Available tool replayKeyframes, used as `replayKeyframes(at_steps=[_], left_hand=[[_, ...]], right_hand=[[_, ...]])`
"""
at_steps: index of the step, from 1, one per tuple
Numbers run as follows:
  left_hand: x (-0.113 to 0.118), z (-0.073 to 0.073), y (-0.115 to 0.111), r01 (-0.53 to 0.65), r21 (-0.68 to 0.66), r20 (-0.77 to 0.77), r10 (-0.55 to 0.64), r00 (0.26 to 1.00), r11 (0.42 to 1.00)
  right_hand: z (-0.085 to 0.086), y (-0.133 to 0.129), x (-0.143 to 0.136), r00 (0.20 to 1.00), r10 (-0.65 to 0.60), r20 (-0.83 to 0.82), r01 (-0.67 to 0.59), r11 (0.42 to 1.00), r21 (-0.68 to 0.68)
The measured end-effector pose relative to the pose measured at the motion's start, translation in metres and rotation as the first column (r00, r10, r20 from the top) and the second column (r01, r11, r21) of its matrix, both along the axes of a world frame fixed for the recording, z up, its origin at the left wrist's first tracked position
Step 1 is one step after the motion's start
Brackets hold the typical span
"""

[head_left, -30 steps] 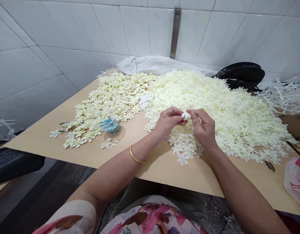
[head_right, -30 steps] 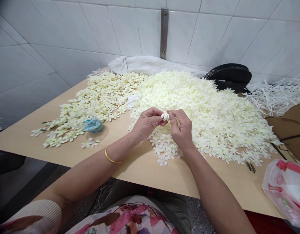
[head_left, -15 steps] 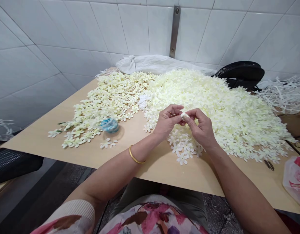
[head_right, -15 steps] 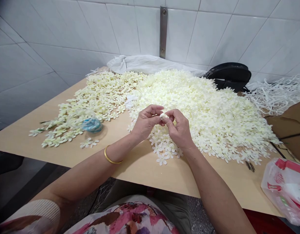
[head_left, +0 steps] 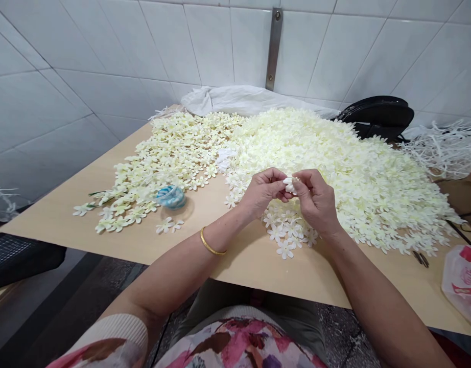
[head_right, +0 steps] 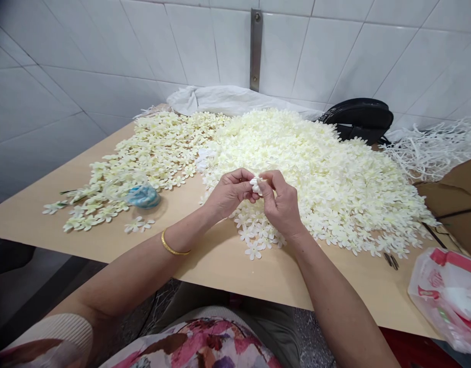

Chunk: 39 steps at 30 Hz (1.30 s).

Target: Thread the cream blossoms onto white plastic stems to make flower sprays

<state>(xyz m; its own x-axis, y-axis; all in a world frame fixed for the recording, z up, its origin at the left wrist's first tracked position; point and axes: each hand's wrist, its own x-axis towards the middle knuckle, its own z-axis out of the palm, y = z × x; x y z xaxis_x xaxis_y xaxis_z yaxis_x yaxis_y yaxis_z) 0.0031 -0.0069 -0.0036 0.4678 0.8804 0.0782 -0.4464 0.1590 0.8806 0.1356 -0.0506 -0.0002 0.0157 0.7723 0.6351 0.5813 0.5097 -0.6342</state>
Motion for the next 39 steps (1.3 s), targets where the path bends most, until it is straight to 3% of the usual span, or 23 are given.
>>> replayKeyframes(at_steps=[4,9,17,27,39], left_hand=[[0.000,-0.001,0.002,-0.051,-0.031,0.003,0.051,0.999,0.998],[0.000,-0.001,0.001,-0.057,-0.066,0.012,0.058,0.998,0.996],[0.001,0.000,-0.003,0.009,-0.032,-0.018,-0.009,1.000,0.999],[0.002,0.000,-0.004,0.129,0.024,-0.015,-0.129,0.992,0.991],[0.000,0.005,-0.004,-0.039,-0.023,0.038,0.040,0.998,0.999]], right_hand=[[-0.002,0.000,-0.002,0.993,0.092,0.068,-0.093,0.996,0.014],[-0.002,0.001,-0.002,0.998,0.042,0.043,-0.042,0.999,0.004],[0.000,0.002,0.000,0.997,0.036,0.066,-0.035,0.999,-0.017],[0.004,-0.001,-0.004,0.995,-0.039,0.092,0.034,0.998,0.055],[-0.006,0.005,0.001,0.998,0.031,-0.063,-0.031,1.000,0.003]])
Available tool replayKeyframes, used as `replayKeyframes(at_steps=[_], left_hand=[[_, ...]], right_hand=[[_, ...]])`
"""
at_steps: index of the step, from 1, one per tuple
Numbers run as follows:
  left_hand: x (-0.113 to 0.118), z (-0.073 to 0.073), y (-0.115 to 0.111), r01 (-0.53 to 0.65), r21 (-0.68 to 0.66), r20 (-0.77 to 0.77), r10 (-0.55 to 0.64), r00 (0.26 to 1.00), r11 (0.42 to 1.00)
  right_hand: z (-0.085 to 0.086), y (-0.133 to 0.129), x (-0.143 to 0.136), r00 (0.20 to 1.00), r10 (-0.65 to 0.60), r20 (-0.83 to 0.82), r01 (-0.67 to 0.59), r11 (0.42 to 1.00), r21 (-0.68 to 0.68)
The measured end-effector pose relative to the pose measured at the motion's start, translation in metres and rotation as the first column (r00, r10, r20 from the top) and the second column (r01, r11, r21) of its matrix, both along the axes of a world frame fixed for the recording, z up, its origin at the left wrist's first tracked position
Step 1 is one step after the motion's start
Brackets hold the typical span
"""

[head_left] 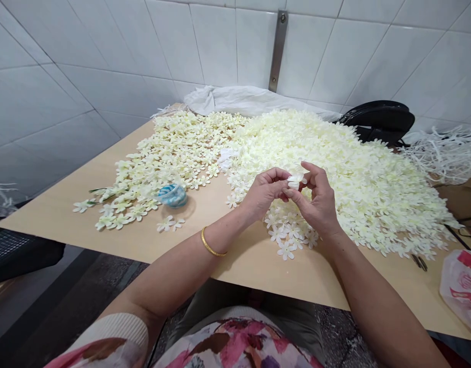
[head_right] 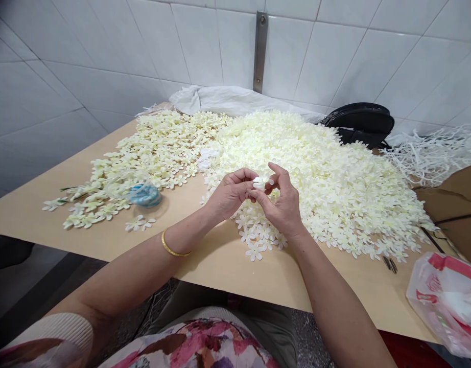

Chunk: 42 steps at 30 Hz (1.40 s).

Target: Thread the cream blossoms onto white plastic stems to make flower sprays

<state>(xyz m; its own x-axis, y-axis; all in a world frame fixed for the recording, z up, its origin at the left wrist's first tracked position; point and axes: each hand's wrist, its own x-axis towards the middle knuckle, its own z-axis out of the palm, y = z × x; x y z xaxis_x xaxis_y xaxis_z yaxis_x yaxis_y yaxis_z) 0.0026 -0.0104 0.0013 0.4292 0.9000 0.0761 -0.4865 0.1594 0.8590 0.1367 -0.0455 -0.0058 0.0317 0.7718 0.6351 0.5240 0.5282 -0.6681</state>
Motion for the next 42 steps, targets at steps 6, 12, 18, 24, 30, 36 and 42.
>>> replayKeyframes(at_steps=[6,12,18,24,30,36,42], left_hand=[[0.000,-0.001,0.002,-0.076,0.048,0.004,0.076,0.997,0.996],[0.001,0.001,0.000,-0.085,0.041,-0.010,0.086,0.996,0.996],[0.002,-0.001,0.001,-0.138,0.066,-0.039,0.141,0.989,0.988],[0.002,0.003,-0.001,-0.196,0.085,-0.070,0.202,0.977,0.977],[0.002,0.001,-0.002,-0.186,0.213,-0.118,0.214,0.970,0.959],[0.004,0.012,0.016,-0.140,0.472,-0.235,0.276,0.932,0.871],[0.013,0.029,0.018,-0.102,0.741,-0.241,0.404,0.883,0.664]], right_hand=[[0.000,0.000,-0.001,0.999,-0.041,-0.014,0.041,0.999,0.007],[0.001,0.000,-0.001,0.990,-0.063,0.128,0.053,0.995,0.079],[0.000,0.000,-0.003,0.945,-0.103,0.311,0.046,0.981,0.186],[-0.002,-0.001,-0.004,0.968,-0.037,0.247,0.008,0.993,0.116],[0.000,-0.002,-0.002,0.997,0.007,0.079,-0.009,1.000,0.015],[0.006,0.000,0.005,0.993,0.076,-0.086,-0.076,0.997,0.011],[0.004,0.003,0.011,0.961,0.137,-0.240,-0.145,0.989,-0.017]])
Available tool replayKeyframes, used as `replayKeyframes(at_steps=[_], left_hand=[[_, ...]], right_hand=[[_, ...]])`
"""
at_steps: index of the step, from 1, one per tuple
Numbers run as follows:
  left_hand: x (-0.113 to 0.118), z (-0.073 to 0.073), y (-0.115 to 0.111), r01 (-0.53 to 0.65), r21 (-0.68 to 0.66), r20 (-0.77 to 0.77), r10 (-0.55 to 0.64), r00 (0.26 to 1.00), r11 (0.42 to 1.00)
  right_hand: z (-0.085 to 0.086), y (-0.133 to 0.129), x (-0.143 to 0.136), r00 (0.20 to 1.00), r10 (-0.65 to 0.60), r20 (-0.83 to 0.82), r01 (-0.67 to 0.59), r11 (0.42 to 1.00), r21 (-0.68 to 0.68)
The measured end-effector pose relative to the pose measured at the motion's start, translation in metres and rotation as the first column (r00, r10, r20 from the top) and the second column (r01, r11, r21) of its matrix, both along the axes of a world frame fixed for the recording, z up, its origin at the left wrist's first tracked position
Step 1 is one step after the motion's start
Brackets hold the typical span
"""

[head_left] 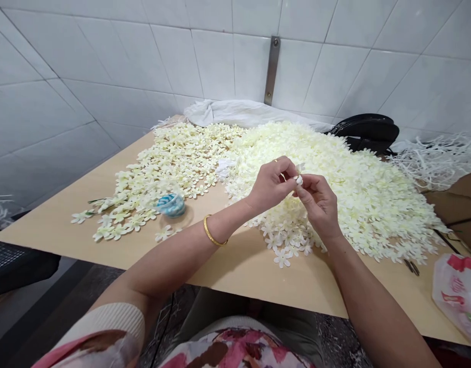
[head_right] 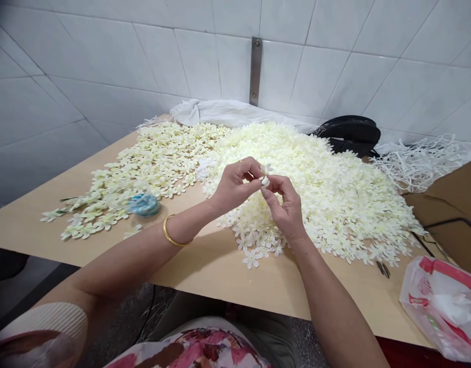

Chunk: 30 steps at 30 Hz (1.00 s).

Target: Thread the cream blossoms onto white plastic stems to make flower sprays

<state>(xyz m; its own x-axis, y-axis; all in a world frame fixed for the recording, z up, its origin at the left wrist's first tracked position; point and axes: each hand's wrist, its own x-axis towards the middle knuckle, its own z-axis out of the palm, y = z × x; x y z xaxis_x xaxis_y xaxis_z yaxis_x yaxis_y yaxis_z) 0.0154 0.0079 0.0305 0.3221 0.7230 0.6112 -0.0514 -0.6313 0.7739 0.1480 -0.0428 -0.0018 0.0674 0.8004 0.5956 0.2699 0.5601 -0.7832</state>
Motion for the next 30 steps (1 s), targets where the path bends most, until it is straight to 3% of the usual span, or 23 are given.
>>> replayKeyframes(at_steps=[6,10,14,17,20,24,27,30], left_hand=[[-0.001,-0.011,-0.010,-0.020,-0.084,0.070,0.026,0.997,0.996],[-0.010,-0.015,-0.010,-0.140,0.077,-0.020,0.142,0.990,0.987],[-0.016,-0.021,-0.003,-0.245,0.297,-0.015,0.261,0.965,0.923],[-0.019,-0.023,0.002,-0.261,0.308,0.031,0.265,0.964,0.915],[-0.022,-0.022,0.004,-0.278,0.235,0.043,0.275,0.960,0.931],[-0.022,-0.022,0.006,-0.266,0.076,0.067,0.261,0.963,0.961],[-0.020,-0.023,0.006,-0.095,-0.206,0.131,0.123,0.984,0.974],[-0.018,-0.022,0.003,0.118,-0.407,0.230,-0.024,0.973,0.906]], right_hand=[[-0.004,-0.001,-0.007,0.990,-0.074,0.120,0.070,0.997,0.037],[-0.009,0.000,-0.013,0.907,-0.265,0.328,0.194,0.953,0.235],[-0.005,0.005,-0.018,0.834,-0.385,0.395,0.255,0.904,0.343],[0.005,0.008,-0.024,0.804,-0.401,0.438,0.230,0.890,0.394],[0.011,0.012,-0.032,0.804,-0.396,0.444,0.214,0.889,0.405],[0.001,0.017,-0.040,0.831,-0.394,0.392,0.255,0.897,0.361],[-0.007,0.022,-0.040,0.852,-0.406,0.330,0.320,0.904,0.285],[-0.007,0.023,-0.038,0.870,-0.414,0.269,0.374,0.908,0.189]])
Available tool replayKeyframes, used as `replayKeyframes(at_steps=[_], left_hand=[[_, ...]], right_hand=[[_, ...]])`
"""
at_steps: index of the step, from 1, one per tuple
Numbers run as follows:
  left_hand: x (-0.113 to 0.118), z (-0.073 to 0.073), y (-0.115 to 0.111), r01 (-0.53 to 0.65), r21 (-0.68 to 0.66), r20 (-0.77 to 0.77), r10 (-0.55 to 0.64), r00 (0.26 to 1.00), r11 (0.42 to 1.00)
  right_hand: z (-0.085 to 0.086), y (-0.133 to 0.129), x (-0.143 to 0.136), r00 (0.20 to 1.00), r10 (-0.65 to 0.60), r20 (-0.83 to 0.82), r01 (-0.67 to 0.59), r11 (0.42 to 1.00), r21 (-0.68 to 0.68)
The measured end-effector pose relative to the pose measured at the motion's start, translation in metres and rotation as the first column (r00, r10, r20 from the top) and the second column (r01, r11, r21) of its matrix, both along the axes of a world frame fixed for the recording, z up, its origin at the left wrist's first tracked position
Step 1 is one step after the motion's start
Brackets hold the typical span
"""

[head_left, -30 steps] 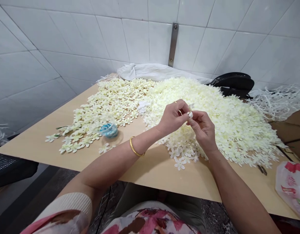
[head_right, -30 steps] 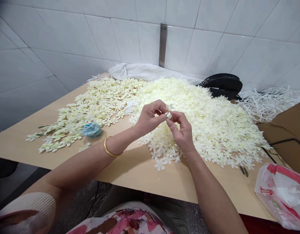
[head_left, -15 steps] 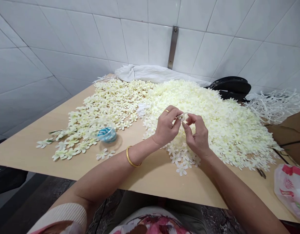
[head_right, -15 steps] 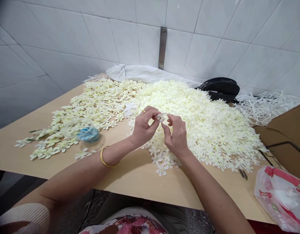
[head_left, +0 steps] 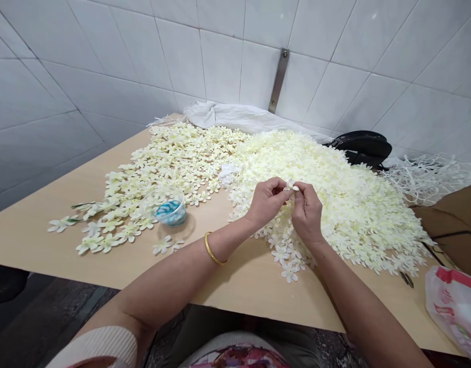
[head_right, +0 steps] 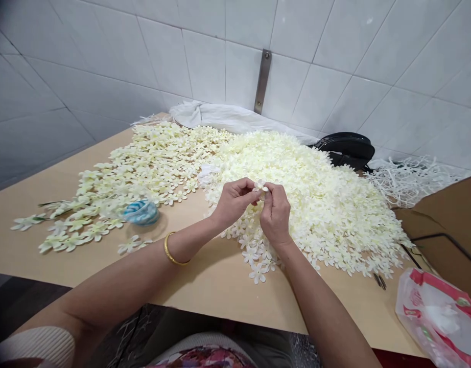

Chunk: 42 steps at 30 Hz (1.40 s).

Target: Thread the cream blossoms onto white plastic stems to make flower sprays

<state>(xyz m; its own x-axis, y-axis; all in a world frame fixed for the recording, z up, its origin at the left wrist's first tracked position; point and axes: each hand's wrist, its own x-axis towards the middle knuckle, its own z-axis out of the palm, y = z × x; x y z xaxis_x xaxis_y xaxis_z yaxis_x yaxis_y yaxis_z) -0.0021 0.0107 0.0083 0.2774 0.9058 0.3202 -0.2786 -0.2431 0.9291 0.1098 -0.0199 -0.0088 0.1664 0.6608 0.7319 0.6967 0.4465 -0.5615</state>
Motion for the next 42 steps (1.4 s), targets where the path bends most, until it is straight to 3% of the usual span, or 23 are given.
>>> replayKeyframes(at_steps=[6,9,13,17,19,22,25,30,33,37,42], left_hand=[[-0.001,0.008,-0.006,0.168,-0.249,0.238,-0.108,0.965,0.954],[-0.001,0.007,-0.005,0.296,-0.361,0.335,-0.173,0.926,0.885],[-0.001,0.002,0.001,0.473,-0.461,0.433,-0.276,0.858,0.751],[0.000,-0.001,0.005,0.514,-0.499,0.475,-0.276,0.836,0.697],[0.001,-0.003,0.005,0.492,-0.512,0.460,-0.259,0.849,0.704],[0.002,-0.007,0.004,0.423,-0.488,0.411,-0.226,0.883,0.763],[0.003,-0.010,0.003,0.364,-0.453,0.392,-0.185,0.901,0.814],[0.003,-0.010,0.003,0.407,-0.469,0.388,-0.231,0.892,0.784],[0.004,-0.009,0.001,0.391,-0.461,0.355,-0.238,0.904,0.797],[-0.002,-0.002,-0.006,0.338,-0.503,0.291,-0.213,0.933,0.795],[-0.012,0.018,-0.018,0.237,-0.520,0.246,-0.121,0.962,0.821]], right_hand=[[0.014,-0.008,-0.006,0.989,-0.064,-0.135,0.050,0.993,-0.103],[0.016,-0.008,-0.012,0.975,-0.099,-0.200,0.069,0.986,-0.153],[0.015,-0.005,-0.014,0.964,-0.104,-0.245,0.067,0.986,-0.155],[0.013,-0.004,-0.009,0.960,-0.077,-0.271,0.046,0.992,-0.118],[0.011,-0.005,-0.007,0.947,-0.036,-0.319,-0.002,0.993,-0.120],[0.006,-0.007,-0.006,0.932,0.030,-0.360,-0.087,0.986,-0.141],[0.002,-0.009,-0.007,0.948,0.019,-0.318,-0.080,0.981,-0.179],[-0.001,-0.008,-0.004,0.972,0.006,-0.235,-0.035,0.992,-0.117],[-0.003,-0.005,0.000,0.998,-0.027,-0.056,0.028,1.000,0.013],[-0.006,-0.003,0.002,0.979,-0.066,0.191,0.033,0.985,0.169],[-0.003,-0.006,0.001,0.989,-0.027,0.145,0.000,0.984,0.178]])
